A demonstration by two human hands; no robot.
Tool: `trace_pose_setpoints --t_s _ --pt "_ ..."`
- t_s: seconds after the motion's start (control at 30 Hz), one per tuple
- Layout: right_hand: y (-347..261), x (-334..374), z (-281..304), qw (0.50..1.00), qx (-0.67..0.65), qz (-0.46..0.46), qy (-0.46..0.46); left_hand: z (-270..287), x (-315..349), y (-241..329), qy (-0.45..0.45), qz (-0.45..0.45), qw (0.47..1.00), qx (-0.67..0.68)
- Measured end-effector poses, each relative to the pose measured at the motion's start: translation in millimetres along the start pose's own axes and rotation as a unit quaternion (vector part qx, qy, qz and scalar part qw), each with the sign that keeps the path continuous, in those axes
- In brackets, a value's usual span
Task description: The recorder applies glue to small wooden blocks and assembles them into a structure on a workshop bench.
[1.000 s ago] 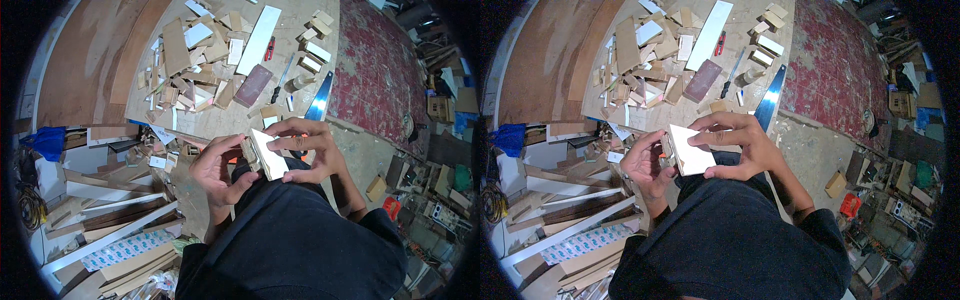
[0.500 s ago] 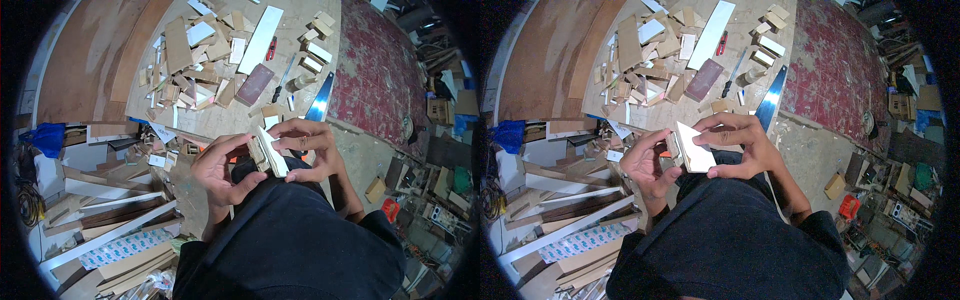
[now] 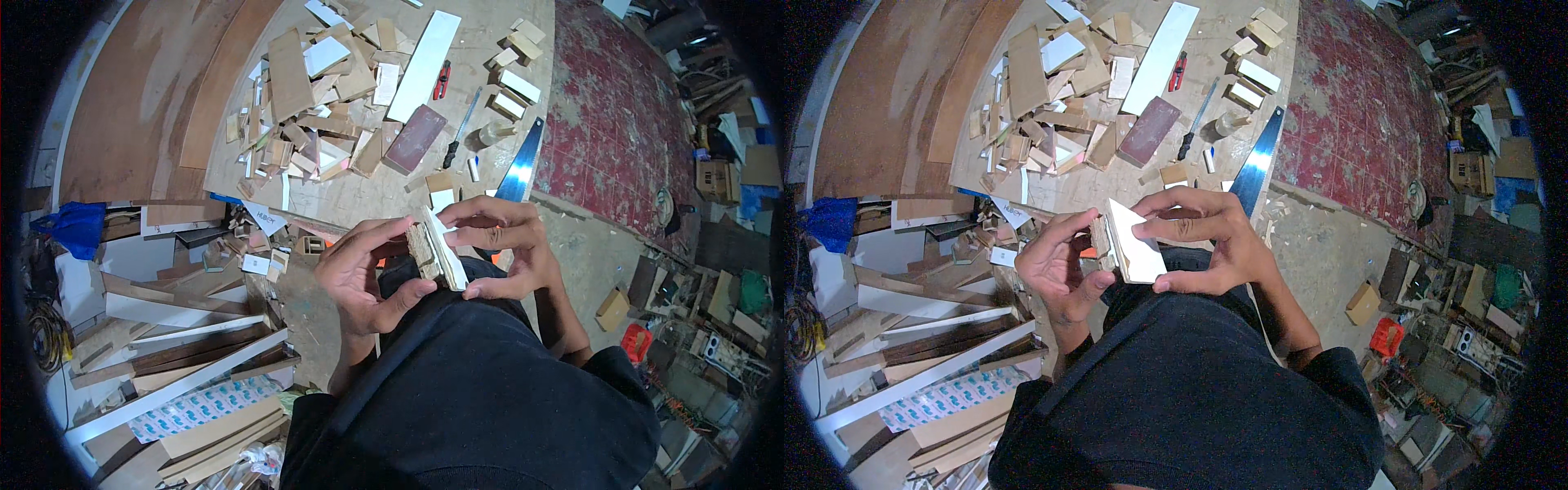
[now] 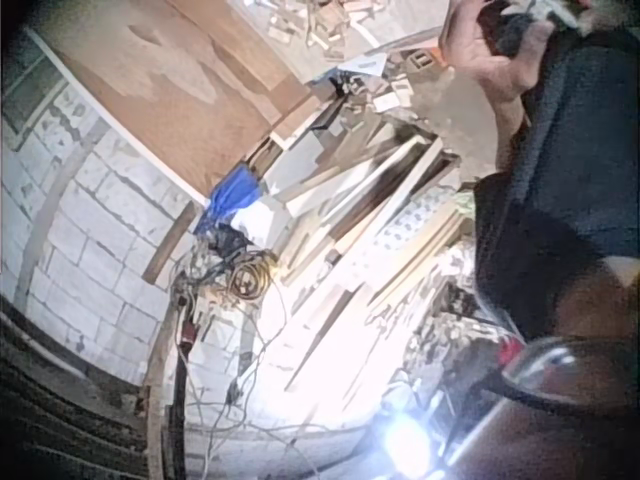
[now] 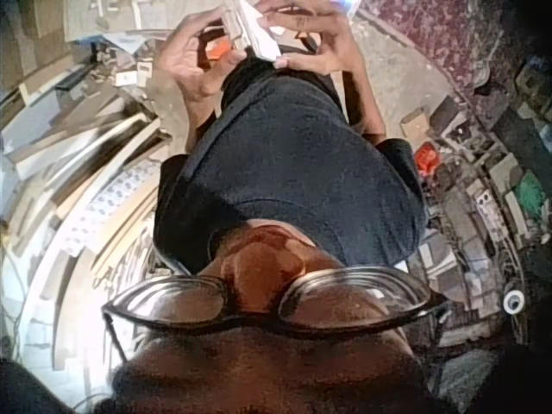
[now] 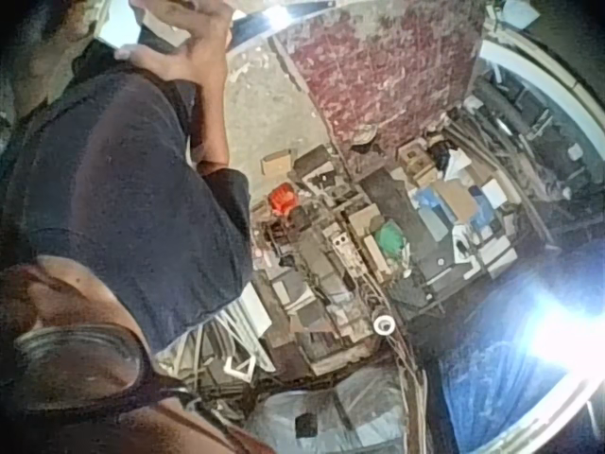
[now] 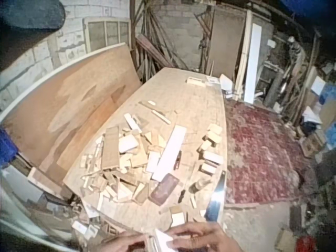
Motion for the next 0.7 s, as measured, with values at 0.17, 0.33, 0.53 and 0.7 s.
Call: trace_pose_setpoints --t_s 0.17,0.33,0.53,0.7 --pt "0.2 1.2 0.6 1.0 -0.01 -0.007 0.016 -1.3 -0.6 0.2 -0.008 0.01 1.0 -0.014" --pt "2.1 3.2 1.8 1.0 0.001 -0.018 0.018 -0.9 -1.7 -5.3 -0.011 0.022 1.0 -0.01" --pt "11.0 -1.4 1.8 0.998 0.031 -0.047 0.026 13.4 -4.3 -28.5 0.004 0.06 0.997 0.04" --pt "25.3 -2.6 -5.1 0.998 0.015 -0.054 0.03 28.3 -2.4 -40.7 0.038 0.109 0.992 0.054"
Point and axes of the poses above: each hand's wrist, its own x-axis away from the middle knuckle, its own z-axis out of the back of the hand, y = z × x, the point moved 7 cm from there along -x, towards the middle knuckle, and after that the axes turned 10 degrees about x, right-handed, at the moved point
